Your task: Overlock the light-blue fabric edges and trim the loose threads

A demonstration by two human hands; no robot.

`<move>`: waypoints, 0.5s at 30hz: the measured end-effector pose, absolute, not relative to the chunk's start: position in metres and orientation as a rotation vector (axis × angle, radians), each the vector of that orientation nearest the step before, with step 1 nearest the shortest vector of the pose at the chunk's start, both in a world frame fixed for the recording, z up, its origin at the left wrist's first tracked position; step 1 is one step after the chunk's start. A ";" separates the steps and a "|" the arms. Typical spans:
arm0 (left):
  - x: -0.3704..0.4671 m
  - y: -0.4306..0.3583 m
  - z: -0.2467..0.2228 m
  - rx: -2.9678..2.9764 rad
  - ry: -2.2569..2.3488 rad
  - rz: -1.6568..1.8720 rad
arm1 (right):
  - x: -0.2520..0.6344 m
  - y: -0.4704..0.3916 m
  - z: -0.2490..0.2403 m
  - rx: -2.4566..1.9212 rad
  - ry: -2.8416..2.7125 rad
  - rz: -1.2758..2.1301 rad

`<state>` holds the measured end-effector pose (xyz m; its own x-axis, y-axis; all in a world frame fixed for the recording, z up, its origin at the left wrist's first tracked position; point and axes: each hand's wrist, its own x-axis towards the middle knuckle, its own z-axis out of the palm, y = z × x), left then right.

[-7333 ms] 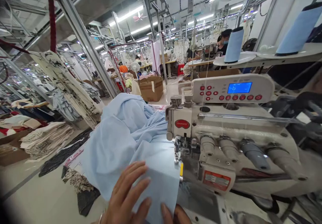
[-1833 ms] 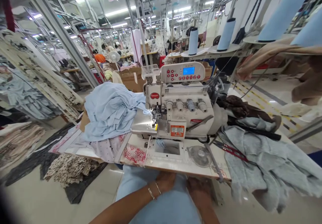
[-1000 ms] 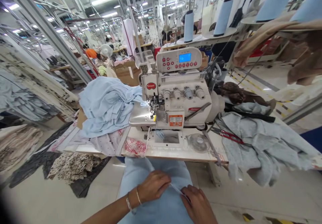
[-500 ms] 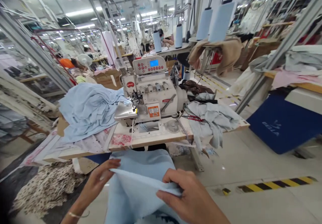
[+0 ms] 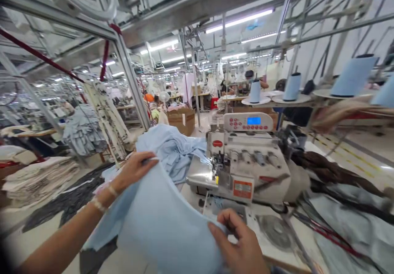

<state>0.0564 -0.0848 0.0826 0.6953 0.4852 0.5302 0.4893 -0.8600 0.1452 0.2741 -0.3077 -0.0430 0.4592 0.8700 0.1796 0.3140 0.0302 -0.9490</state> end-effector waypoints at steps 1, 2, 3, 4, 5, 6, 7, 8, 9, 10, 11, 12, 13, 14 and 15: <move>0.071 -0.073 0.086 -2.850 -0.797 -0.888 | 0.277 -0.289 -0.043 -1.543 -1.071 0.561; 0.085 -0.066 0.084 -2.818 -0.784 -0.894 | 0.280 -0.273 -0.044 -1.567 -1.065 0.521; 0.098 -0.066 0.077 -2.793 -0.769 -0.914 | 0.284 -0.258 -0.045 -1.602 -1.053 0.481; 0.110 -0.073 0.065 -2.782 -0.737 -0.921 | 0.288 -0.247 -0.047 -1.642 -1.029 0.448; 0.120 -0.084 0.050 -2.791 -0.675 -0.918 | 0.291 -0.238 -0.049 -1.683 -0.998 0.425; 0.128 -0.098 0.033 -2.827 -0.538 -0.929 | 0.294 -0.233 -0.051 -1.724 -0.972 0.398; 0.134 -0.114 0.017 -2.899 -0.398 -0.861 | 0.296 -0.230 -0.053 -1.758 -0.957 0.377; 0.137 -0.128 0.002 -2.931 -0.345 -0.809 | 0.298 -0.229 -0.055 -1.783 -0.938 0.359; 0.140 -0.139 -0.009 -2.945 -0.300 -0.789 | 0.299 -0.230 -0.057 -1.801 -0.903 0.343; 0.141 -0.146 -0.016 -2.957 -0.291 -0.769 | 0.299 -0.231 -0.059 -1.805 -0.846 0.334; 0.142 -0.149 -0.020 -2.959 -0.312 -0.770 | 0.300 -0.233 -0.062 -1.796 -0.765 0.332; 0.143 -0.149 -0.021 -2.963 -0.344 -0.776 | 0.300 -0.236 -0.067 -1.778 -0.664 0.346; 0.143 -0.145 -0.021 -2.968 -0.382 -0.777 | 0.300 -0.237 -0.073 -1.742 -0.566 0.373; 0.144 -0.141 -0.020 -2.973 -0.428 -0.770 | 0.300 -0.239 -0.080 -1.693 -0.489 0.418; 0.143 -0.136 -0.018 -2.969 -0.474 -0.766 | 0.298 -0.240 -0.088 -1.633 -0.440 0.487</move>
